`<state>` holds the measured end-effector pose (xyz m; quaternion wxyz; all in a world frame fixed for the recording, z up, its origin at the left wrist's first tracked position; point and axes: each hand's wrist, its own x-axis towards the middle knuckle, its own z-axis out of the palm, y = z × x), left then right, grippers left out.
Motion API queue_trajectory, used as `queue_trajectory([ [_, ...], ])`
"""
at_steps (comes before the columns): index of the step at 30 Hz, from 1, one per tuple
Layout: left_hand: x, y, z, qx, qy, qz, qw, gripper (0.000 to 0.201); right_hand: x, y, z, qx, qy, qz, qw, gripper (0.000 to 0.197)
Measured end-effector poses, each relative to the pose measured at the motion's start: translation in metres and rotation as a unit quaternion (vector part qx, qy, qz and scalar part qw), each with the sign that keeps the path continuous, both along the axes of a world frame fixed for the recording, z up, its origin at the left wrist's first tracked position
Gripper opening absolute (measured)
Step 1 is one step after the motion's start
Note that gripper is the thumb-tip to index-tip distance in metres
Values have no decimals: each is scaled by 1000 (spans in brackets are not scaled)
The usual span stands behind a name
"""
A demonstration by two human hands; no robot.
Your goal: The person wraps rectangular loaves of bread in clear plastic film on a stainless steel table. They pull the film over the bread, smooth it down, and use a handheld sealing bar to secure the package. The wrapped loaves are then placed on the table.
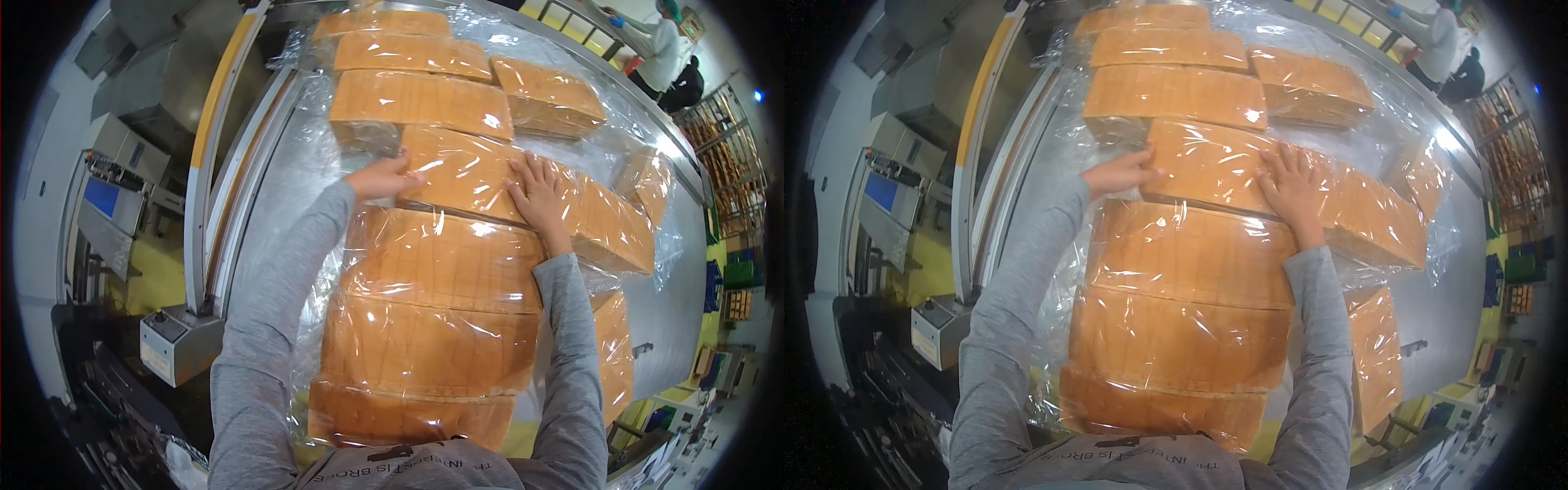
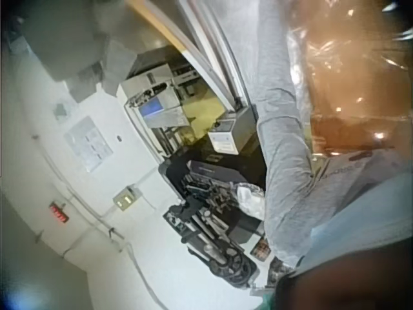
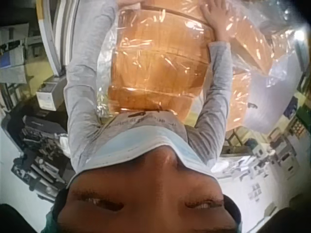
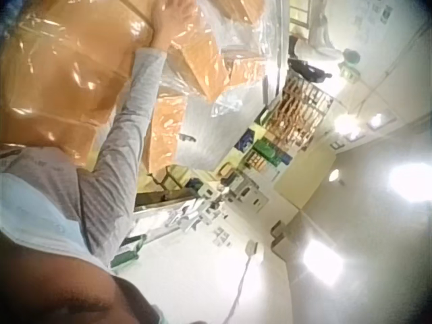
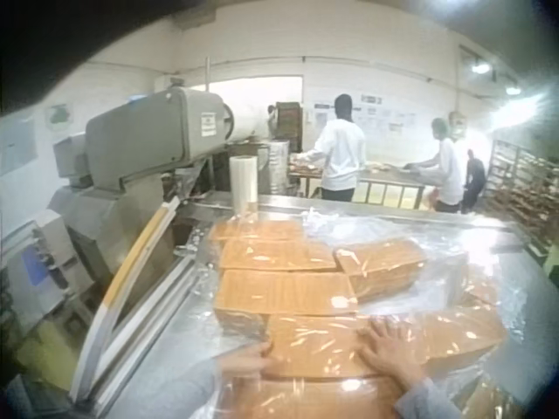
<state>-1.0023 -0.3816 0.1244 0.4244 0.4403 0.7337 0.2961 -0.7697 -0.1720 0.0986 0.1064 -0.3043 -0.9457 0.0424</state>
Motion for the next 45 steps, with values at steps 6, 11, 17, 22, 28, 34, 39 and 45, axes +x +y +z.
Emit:
queue_trajectory([
  [6,75,75,12,44,-76,-109,990,82,82,66,-7,-29,17,-154,987,37],
  [11,5,79,-9,249,75,196,945,63,146,102,-17,-28,41,-247,968,34],
  [17,-148,4,-71,213,66,439,870,45,147,107,-26,-15,62,-229,971,34],
  [22,-83,46,-50,200,53,396,895,34,152,101,-22,-3,63,-233,970,34],
  [28,-31,66,-33,189,-127,165,960,54,132,99,-16,-13,75,-221,972,32],
  [34,10,14,47,149,-83,38,985,68,161,49,-4,7,355,-136,925,30],
  [39,38,-127,-37,152,147,-13,977,49,194,-106,-29,-208,404,-189,871,43],
  [45,102,-202,-45,266,-236,189,915,55,180,-196,-16,-686,503,-130,510,55],
])
